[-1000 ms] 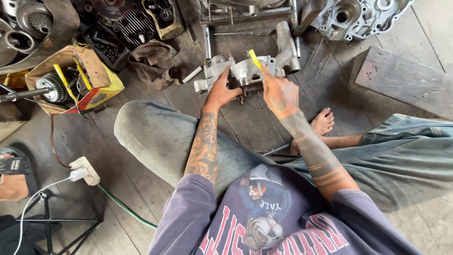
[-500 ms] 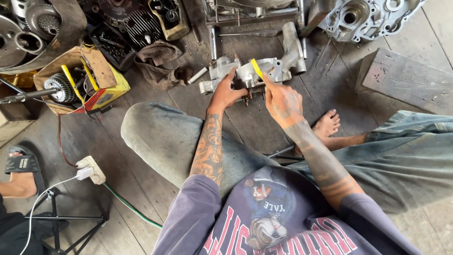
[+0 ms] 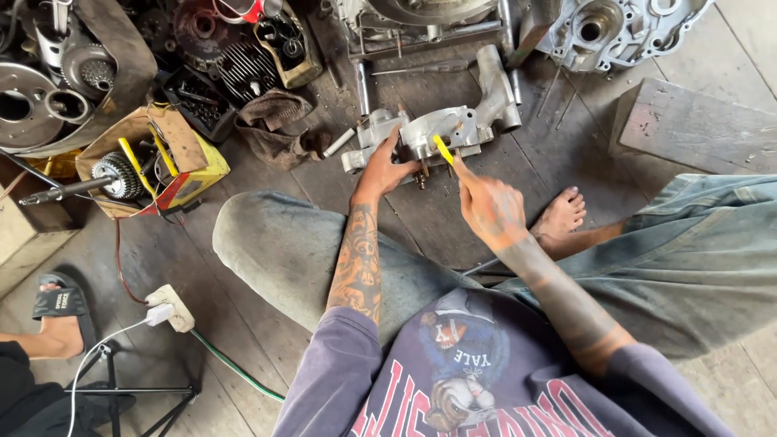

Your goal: Cleaning a motorcycle engine casing using a small brush to remove dirt and debris.

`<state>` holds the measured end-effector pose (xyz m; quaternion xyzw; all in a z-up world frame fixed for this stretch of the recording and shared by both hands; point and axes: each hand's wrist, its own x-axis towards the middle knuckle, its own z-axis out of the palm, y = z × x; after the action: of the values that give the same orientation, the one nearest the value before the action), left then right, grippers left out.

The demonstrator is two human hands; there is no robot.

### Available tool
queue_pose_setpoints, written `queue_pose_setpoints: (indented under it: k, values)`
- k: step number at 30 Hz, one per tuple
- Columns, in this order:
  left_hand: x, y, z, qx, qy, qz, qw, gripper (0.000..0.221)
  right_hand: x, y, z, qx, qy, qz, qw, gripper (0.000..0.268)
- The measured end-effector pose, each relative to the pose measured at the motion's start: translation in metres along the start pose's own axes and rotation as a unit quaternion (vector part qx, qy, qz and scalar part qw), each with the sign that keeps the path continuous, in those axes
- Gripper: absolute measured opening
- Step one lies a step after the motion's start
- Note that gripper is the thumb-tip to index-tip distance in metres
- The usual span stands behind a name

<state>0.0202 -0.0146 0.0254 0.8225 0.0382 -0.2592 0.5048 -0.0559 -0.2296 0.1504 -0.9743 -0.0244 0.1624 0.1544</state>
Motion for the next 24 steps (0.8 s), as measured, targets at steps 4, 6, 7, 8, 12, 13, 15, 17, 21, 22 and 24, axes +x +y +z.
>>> queue_pose_setpoints:
  k: [4, 6, 7, 8, 12, 13, 15, 17, 21, 22, 24]
  values:
    - [0.006, -0.015, 0.002, 0.008, 0.005, 0.004, 1.0, 0.112, 0.011, 0.008, 0.009, 0.031, 0.014, -0.003, 0.999, 0.051]
    - [0.012, -0.021, 0.004, 0.014, 0.011, 0.013, 1.0, 0.109, 0.041, 0.011, 0.022, 0.022, 0.051, -0.023, 0.998, 0.047]
    - [0.015, -0.021, 0.005, 0.013, 0.009, 0.013, 1.0, 0.109, 0.045, 0.01, 0.02, 0.021, 0.051, -0.022, 0.998, 0.047]
    - [0.017, -0.022, 0.005, 0.015, 0.012, 0.015, 1.0, 0.11, 0.049, 0.008, 0.019, 0.039, 0.066, -0.034, 0.996, 0.048]
    - [0.011, -0.018, 0.003, 0.011, 0.008, 0.023, 1.0, 0.104, 0.023, 0.007, 0.01, 0.039, 0.037, -0.018, 0.998, 0.051]
    - [0.012, -0.019, 0.003, 0.011, 0.007, 0.025, 1.0, 0.104, 0.012, 0.008, 0.008, 0.039, 0.038, -0.017, 0.998, 0.051]
    - [0.013, -0.02, 0.003, 0.017, 0.002, 0.016, 1.0, 0.103, -0.01, 0.009, 0.004, 0.043, 0.028, -0.001, 0.999, 0.05]
    - [-0.014, 0.012, -0.003, 0.007, 0.002, 0.018, 1.0, 0.102, 0.014, 0.016, 0.012, 0.022, 0.043, -0.008, 0.999, 0.049]
    - [0.003, -0.005, 0.003, 0.0, 0.002, 0.026, 1.0, 0.099, 0.048, 0.022, 0.019, 0.032, 0.084, -0.003, 0.996, 0.047]
    - [0.006, -0.009, 0.002, 0.001, 0.0, 0.028, 1.0, 0.099, 0.038, 0.022, 0.016, 0.033, 0.086, -0.002, 0.996, 0.047]
    - [0.012, -0.017, 0.006, 0.01, 0.002, 0.024, 1.0, 0.101, 0.016, 0.026, 0.008, 0.016, 0.068, -0.005, 0.998, 0.047]
